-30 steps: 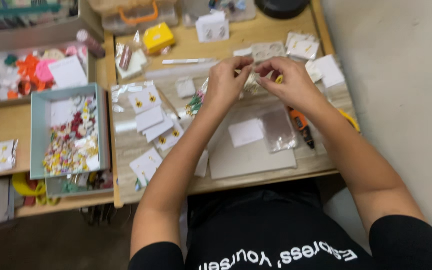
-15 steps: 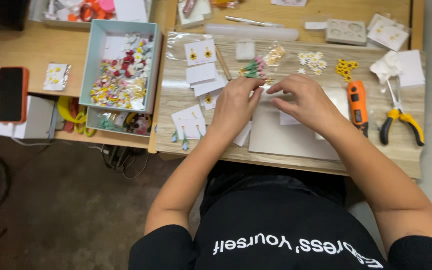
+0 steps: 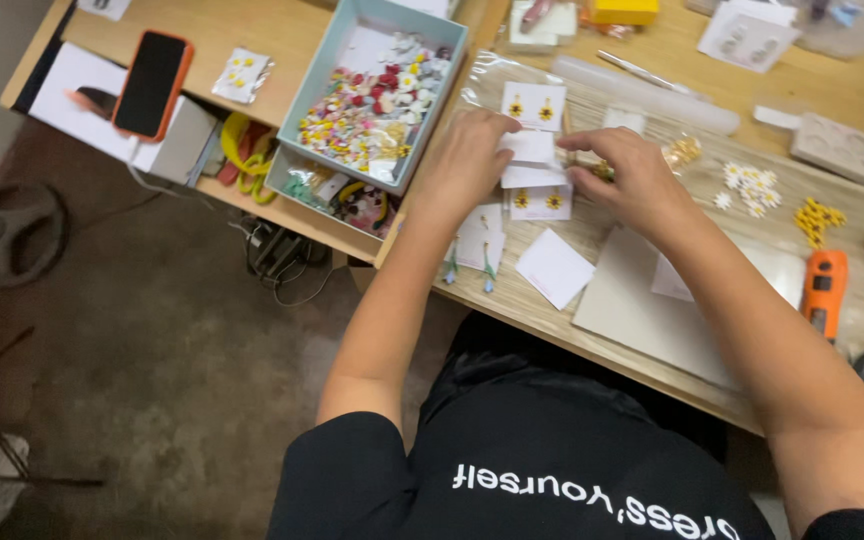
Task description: The person places pairs of flower-shaped earrings onto small white cards and then inserts the cards into clear plastic bags. The person handles the earrings and cards by hand, arranging them on a cluttered workbench with various craft supplies.
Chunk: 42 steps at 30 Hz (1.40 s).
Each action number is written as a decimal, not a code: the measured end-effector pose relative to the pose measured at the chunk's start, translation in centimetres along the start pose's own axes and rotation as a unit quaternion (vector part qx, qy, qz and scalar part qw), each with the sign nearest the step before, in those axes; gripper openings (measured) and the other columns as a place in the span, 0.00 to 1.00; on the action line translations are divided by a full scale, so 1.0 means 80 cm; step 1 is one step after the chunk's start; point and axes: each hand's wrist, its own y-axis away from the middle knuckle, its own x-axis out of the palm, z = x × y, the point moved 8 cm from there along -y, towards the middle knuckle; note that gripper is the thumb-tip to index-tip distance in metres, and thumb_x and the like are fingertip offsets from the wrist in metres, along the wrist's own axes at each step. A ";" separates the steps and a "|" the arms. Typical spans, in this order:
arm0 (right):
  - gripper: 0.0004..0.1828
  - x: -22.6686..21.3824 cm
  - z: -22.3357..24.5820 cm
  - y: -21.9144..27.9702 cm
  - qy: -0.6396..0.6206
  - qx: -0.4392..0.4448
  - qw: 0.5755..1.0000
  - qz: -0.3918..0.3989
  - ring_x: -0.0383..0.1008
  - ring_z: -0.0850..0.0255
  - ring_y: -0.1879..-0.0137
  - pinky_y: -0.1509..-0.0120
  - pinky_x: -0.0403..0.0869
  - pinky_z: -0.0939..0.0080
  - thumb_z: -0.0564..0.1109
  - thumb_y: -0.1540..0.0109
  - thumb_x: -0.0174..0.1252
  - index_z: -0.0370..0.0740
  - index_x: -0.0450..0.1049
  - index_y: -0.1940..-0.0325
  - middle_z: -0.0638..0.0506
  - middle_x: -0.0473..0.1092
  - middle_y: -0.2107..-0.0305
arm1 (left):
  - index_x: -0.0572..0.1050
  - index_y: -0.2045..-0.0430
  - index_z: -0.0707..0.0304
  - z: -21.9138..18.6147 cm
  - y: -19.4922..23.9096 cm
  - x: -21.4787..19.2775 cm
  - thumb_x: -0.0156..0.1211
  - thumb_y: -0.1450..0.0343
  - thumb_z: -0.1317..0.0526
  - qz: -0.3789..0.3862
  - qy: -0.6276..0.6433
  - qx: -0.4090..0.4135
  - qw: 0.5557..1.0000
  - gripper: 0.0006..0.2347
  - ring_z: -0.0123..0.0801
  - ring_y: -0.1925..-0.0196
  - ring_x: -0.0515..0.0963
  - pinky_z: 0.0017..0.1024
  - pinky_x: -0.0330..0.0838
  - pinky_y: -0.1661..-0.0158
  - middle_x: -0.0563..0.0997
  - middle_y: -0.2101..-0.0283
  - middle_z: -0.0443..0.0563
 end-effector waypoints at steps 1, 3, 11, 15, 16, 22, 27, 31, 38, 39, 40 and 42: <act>0.17 0.003 0.007 -0.009 -0.002 -0.008 1.000 0.006 0.75 0.42 0.45 0.39 0.72 0.44 0.41 0.35 0.63 0.41 0.78 0.42 0.42 0.77 0.54 | 0.82 0.58 0.56 0.002 0.002 -0.007 0.69 0.34 0.66 -0.006 -0.002 -0.008 1.000 0.12 0.52 0.53 0.81 0.43 0.75 0.50 0.81 0.60 0.56; 0.19 0.012 0.018 -0.023 -0.003 -0.006 0.999 0.040 0.75 0.41 0.43 0.37 0.71 0.42 0.39 0.35 0.62 0.40 0.76 0.39 0.41 0.76 0.52 | 0.81 0.56 0.60 -0.001 0.006 -0.008 0.69 0.35 0.67 0.036 0.025 0.005 0.999 0.14 0.56 0.52 0.82 0.46 0.73 0.46 0.82 0.58 0.60; 0.24 0.042 0.006 -0.055 0.035 0.052 0.987 0.150 0.74 0.41 0.39 0.33 0.70 0.42 0.39 0.39 0.63 0.38 0.76 0.38 0.39 0.76 0.50 | 0.81 0.57 0.54 0.012 0.005 -0.018 0.68 0.35 0.63 0.069 0.033 -0.026 0.997 0.13 0.53 0.51 0.81 0.45 0.74 0.48 0.84 0.59 0.57; 0.20 0.038 0.005 -0.062 0.056 0.086 0.983 0.153 0.76 0.44 0.41 0.33 0.72 0.47 0.37 0.36 0.61 0.38 0.78 0.39 0.41 0.77 0.51 | 0.78 0.61 0.56 0.012 0.001 -0.028 0.64 0.33 0.62 0.043 0.071 -0.015 0.996 0.09 0.58 0.54 0.82 0.50 0.75 0.51 0.84 0.63 0.60; 0.20 0.042 -0.003 -0.062 0.056 0.088 0.983 0.151 0.76 0.44 0.41 0.33 0.72 0.47 0.37 0.36 0.61 0.38 0.78 0.39 0.41 0.77 0.51 | 0.78 0.61 0.56 0.015 0.001 -0.022 0.64 0.33 0.62 0.045 0.071 -0.013 0.996 0.09 0.58 0.54 0.82 0.50 0.75 0.51 0.84 0.63 0.60; 0.12 0.036 -0.024 -0.074 0.108 -0.028 0.994 0.024 0.78 0.44 0.51 0.43 0.77 0.47 0.37 0.36 0.60 0.37 0.79 0.48 0.40 0.77 0.61 | 0.74 0.67 0.57 0.027 -0.019 -0.018 0.58 0.32 0.66 -0.056 0.082 0.009 0.995 0.04 0.57 0.60 0.83 0.48 0.76 0.56 0.83 0.69 0.61; 0.13 -0.026 0.006 -0.058 -0.004 -0.041 0.997 -0.072 0.77 0.56 0.55 0.47 0.72 0.57 0.32 0.36 0.56 0.37 0.80 0.49 0.46 0.78 0.58 | 0.71 0.68 0.60 -0.035 -0.018 -0.069 0.57 0.31 0.67 -0.135 0.157 0.043 0.977 0.03 0.40 0.65 0.80 0.37 0.70 0.60 0.80 0.69 0.50; 0.13 -0.092 0.013 -0.008 -0.043 0.058 0.992 -0.102 0.77 0.60 0.52 0.45 0.75 0.61 0.34 0.35 0.55 0.36 0.80 0.49 0.47 0.79 0.56 | 0.72 0.69 0.54 -0.095 -0.020 -0.064 0.55 0.30 0.63 -0.052 0.251 -0.040 0.966 0.01 0.28 0.71 0.80 0.28 0.70 0.61 0.81 0.72 0.40; 0.11 -0.139 -0.023 0.156 -0.186 0.267 0.942 -0.082 0.72 0.69 0.61 0.53 0.72 0.69 0.38 0.33 0.61 0.37 0.79 0.46 0.51 0.76 0.67 | 0.76 0.57 0.49 -0.179 -0.006 0.061 0.58 0.30 0.62 0.120 0.331 -0.001 0.936 0.09 0.32 0.65 0.84 0.31 0.78 0.60 0.86 0.63 0.46; 0.11 -0.138 -0.028 0.180 -0.210 0.288 0.930 -0.090 0.73 0.67 0.61 0.53 0.75 0.64 0.37 0.34 0.61 0.37 0.79 0.48 0.48 0.76 0.70 | 0.76 0.53 0.46 -0.191 0.002 0.081 0.61 0.30 0.61 0.148 0.303 0.022 0.941 0.12 0.40 0.65 0.85 0.39 0.80 0.61 0.85 0.68 0.49; 0.11 -0.138 -0.036 0.194 -0.207 0.294 0.928 -0.096 0.73 0.67 0.61 0.53 0.75 0.64 0.37 0.34 0.61 0.37 0.79 0.48 0.48 0.76 0.70 | 0.76 0.53 0.46 -0.201 0.004 0.091 0.61 0.30 0.61 0.155 0.306 0.027 0.939 0.12 0.40 0.65 0.85 0.39 0.80 0.61 0.85 0.68 0.49; 0.11 -0.139 -0.050 0.221 -0.138 0.317 0.934 -0.085 0.73 0.63 0.65 0.59 0.72 0.64 0.39 0.35 0.64 0.40 0.81 0.48 0.46 0.78 0.68 | 0.78 0.54 0.49 -0.221 0.013 0.115 0.60 0.30 0.62 0.196 0.272 0.036 0.941 0.11 0.46 0.65 0.86 0.41 0.79 0.59 0.85 0.67 0.55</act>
